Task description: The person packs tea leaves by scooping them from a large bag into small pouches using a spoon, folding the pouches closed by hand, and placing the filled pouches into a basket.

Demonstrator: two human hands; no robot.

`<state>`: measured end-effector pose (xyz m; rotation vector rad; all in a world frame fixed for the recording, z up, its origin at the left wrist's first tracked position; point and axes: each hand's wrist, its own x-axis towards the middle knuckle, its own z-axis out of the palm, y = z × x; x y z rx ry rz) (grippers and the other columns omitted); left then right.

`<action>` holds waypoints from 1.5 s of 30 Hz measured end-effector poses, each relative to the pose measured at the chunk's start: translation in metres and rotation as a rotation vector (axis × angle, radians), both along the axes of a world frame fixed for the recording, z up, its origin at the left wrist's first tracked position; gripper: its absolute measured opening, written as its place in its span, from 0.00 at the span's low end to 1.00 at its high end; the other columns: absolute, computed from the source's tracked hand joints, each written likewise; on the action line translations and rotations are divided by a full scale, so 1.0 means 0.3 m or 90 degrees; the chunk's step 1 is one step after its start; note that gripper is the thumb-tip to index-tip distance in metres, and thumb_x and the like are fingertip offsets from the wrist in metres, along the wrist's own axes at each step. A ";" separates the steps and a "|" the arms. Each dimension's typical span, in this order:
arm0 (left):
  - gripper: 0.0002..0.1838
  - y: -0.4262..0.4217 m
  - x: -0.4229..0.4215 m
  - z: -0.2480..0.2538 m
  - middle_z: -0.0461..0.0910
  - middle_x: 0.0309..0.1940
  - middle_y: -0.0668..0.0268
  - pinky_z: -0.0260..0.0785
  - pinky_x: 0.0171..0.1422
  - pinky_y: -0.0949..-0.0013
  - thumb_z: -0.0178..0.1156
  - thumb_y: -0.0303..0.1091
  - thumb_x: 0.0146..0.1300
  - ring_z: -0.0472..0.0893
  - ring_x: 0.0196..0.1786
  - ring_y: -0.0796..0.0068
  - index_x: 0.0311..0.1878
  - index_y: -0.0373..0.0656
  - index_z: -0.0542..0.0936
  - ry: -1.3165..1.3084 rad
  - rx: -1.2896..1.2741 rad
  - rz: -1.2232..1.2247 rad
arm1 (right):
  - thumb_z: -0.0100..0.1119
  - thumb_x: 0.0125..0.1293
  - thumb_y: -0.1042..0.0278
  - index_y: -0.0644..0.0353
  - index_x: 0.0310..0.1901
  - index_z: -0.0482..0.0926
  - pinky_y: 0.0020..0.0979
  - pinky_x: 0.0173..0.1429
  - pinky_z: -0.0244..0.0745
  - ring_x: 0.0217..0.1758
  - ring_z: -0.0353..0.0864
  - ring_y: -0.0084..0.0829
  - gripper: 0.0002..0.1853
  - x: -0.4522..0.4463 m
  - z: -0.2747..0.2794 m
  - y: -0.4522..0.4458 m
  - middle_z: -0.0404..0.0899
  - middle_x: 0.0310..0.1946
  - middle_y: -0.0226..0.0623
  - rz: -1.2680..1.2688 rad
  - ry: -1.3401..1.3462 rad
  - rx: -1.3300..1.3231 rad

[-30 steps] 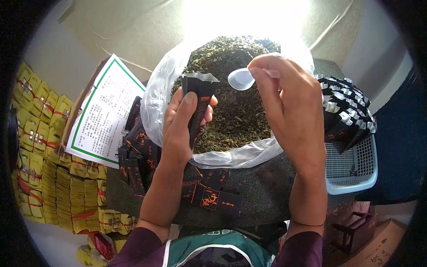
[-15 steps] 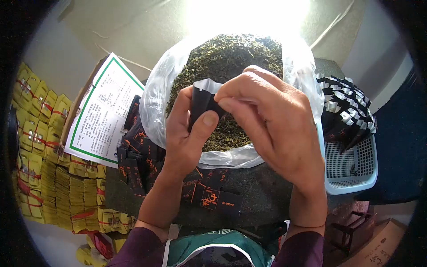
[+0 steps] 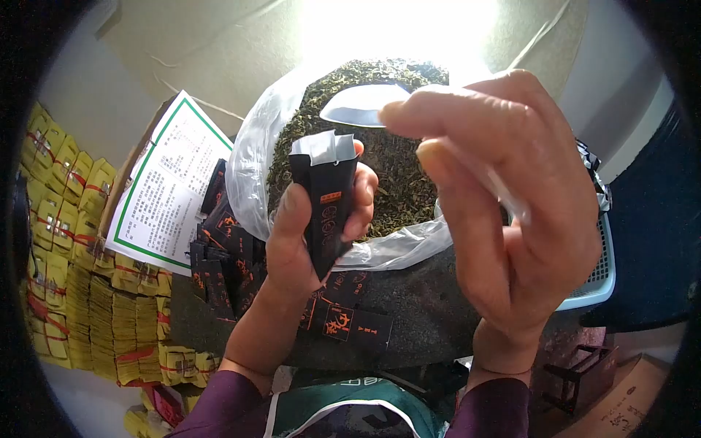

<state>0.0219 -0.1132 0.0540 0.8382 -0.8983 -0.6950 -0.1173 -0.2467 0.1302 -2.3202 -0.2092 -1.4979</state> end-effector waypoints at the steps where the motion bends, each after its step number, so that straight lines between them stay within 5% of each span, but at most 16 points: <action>1: 0.41 0.002 -0.003 0.002 0.76 0.42 0.62 0.64 0.37 0.76 0.50 0.64 0.73 0.72 0.32 0.82 0.69 0.34 0.65 -0.002 -0.001 -0.001 | 0.56 0.69 0.79 0.69 0.48 0.82 0.22 0.42 0.71 0.38 0.76 0.24 0.09 0.000 0.002 -0.006 0.79 0.40 0.42 0.004 -0.009 0.001; 4: 0.41 0.011 -0.015 0.010 0.70 0.35 0.66 0.60 0.34 0.76 0.42 0.66 0.75 0.67 0.28 0.83 0.69 0.33 0.65 0.112 0.002 -0.119 | 0.53 0.71 0.79 0.69 0.48 0.82 0.24 0.46 0.73 0.39 0.77 0.26 0.10 -0.015 0.014 -0.003 0.80 0.41 0.42 -0.004 -0.009 -0.006; 10: 0.43 0.030 -0.024 0.019 0.70 0.34 0.65 0.60 0.34 0.76 0.43 0.68 0.73 0.66 0.28 0.83 0.68 0.32 0.65 0.144 -0.041 -0.177 | 0.51 0.70 0.80 0.68 0.45 0.82 0.34 0.57 0.73 0.44 0.79 0.30 0.09 -0.006 0.013 -0.002 0.83 0.39 0.45 -0.012 0.012 -0.038; 13: 0.42 0.043 -0.037 0.030 0.72 0.36 0.65 0.63 0.36 0.76 0.43 0.68 0.73 0.68 0.30 0.82 0.66 0.33 0.67 0.105 -0.032 -0.165 | 0.54 0.66 0.81 0.68 0.45 0.81 0.29 0.50 0.75 0.36 0.81 0.28 0.08 0.033 -0.010 0.028 0.84 0.33 0.42 0.070 -0.014 -0.019; 15: 0.40 0.060 -0.080 0.062 0.74 0.35 0.66 0.61 0.34 0.79 0.54 0.68 0.69 0.68 0.30 0.84 0.61 0.34 0.72 0.090 0.064 0.011 | 0.59 0.63 0.80 0.69 0.43 0.82 0.24 0.37 0.72 0.26 0.78 0.23 0.08 0.021 -0.010 0.063 0.83 0.29 0.38 0.154 0.124 0.157; 17: 0.35 0.062 -0.067 0.050 0.75 0.36 0.65 0.61 0.35 0.79 0.55 0.64 0.70 0.69 0.31 0.83 0.57 0.35 0.73 0.073 0.019 -0.028 | 0.64 0.60 0.79 0.69 0.41 0.82 0.20 0.25 0.67 0.18 0.74 0.20 0.08 0.020 -0.010 0.057 0.82 0.25 0.35 0.184 0.212 0.185; 19: 0.32 0.071 -0.067 0.063 0.76 0.36 0.65 0.61 0.36 0.78 0.55 0.61 0.71 0.70 0.32 0.83 0.56 0.36 0.74 0.016 0.055 -0.011 | 0.66 0.56 0.79 0.69 0.36 0.82 0.22 0.25 0.65 0.19 0.75 0.21 0.06 0.020 -0.017 0.052 0.80 0.23 0.36 0.209 0.202 0.175; 20: 0.38 0.076 -0.049 0.049 0.78 0.45 0.60 0.65 0.37 0.76 0.51 0.57 0.71 0.73 0.35 0.80 0.67 0.30 0.68 -0.015 0.080 -0.041 | 0.67 0.54 0.80 0.68 0.34 0.81 0.23 0.25 0.63 0.20 0.74 0.21 0.06 0.016 -0.014 0.050 0.78 0.22 0.36 0.210 0.196 0.169; 25: 0.44 0.061 -0.076 0.059 0.78 0.39 0.63 0.61 0.34 0.77 0.57 0.58 0.65 0.72 0.32 0.82 0.70 0.27 0.65 -0.049 0.065 -0.070 | 0.66 0.46 0.81 0.68 0.30 0.80 0.27 0.26 0.58 0.20 0.69 0.25 0.07 -0.051 0.031 0.053 0.73 0.19 0.36 0.163 0.133 0.192; 27: 0.45 0.055 -0.101 0.071 0.77 0.38 0.66 0.62 0.35 0.78 0.59 0.59 0.62 0.72 0.33 0.83 0.70 0.29 0.65 -0.048 0.085 -0.076 | 0.69 0.55 0.79 0.65 0.30 0.80 0.29 0.25 0.65 0.20 0.75 0.29 0.05 -0.086 0.048 0.046 0.74 0.20 0.38 0.124 0.136 0.164; 29: 0.46 0.052 -0.124 0.079 0.77 0.37 0.69 0.62 0.36 0.78 0.61 0.60 0.59 0.72 0.34 0.84 0.69 0.31 0.67 -0.041 0.108 -0.075 | 0.69 0.53 0.80 0.66 0.30 0.80 0.28 0.24 0.60 0.18 0.70 0.25 0.06 -0.107 0.050 0.057 0.72 0.19 0.36 0.131 0.098 0.165; 35: 0.35 0.029 -0.094 0.020 0.77 0.49 0.65 0.67 0.47 0.77 0.65 0.45 0.64 0.75 0.42 0.82 0.69 0.33 0.69 -0.196 0.191 -0.224 | 0.66 0.55 0.84 0.68 0.34 0.79 0.23 0.28 0.58 0.24 0.69 0.18 0.06 -0.294 -0.006 0.015 0.71 0.22 0.31 -0.034 0.080 0.168; 38: 0.32 0.018 -0.092 0.027 0.81 0.50 0.63 0.69 0.42 0.77 0.69 0.33 0.60 0.78 0.37 0.83 0.67 0.37 0.73 -0.381 0.176 -0.116 | 0.63 0.65 0.80 0.67 0.43 0.79 0.18 0.35 0.60 0.32 0.67 0.12 0.06 -0.427 -0.036 -0.003 0.74 0.31 0.24 -0.258 -0.016 0.407; 41: 0.30 0.040 -0.096 0.067 0.82 0.47 0.65 0.66 0.38 0.80 0.69 0.27 0.55 0.78 0.35 0.86 0.63 0.37 0.77 -0.405 0.196 -0.061 | 0.61 0.69 0.77 0.67 0.42 0.79 0.18 0.35 0.61 0.31 0.66 0.11 0.03 -0.514 -0.041 -0.116 0.72 0.27 0.20 -0.390 0.122 0.350; 45: 0.28 0.061 -0.097 0.096 0.83 0.45 0.65 0.66 0.38 0.79 0.65 0.23 0.52 0.77 0.34 0.86 0.60 0.36 0.79 -0.397 0.202 -0.054 | 0.62 0.67 0.75 0.67 0.41 0.78 0.24 0.36 0.66 0.30 0.67 0.16 0.05 -0.604 -0.189 -0.301 0.71 0.24 0.28 -0.499 0.262 0.315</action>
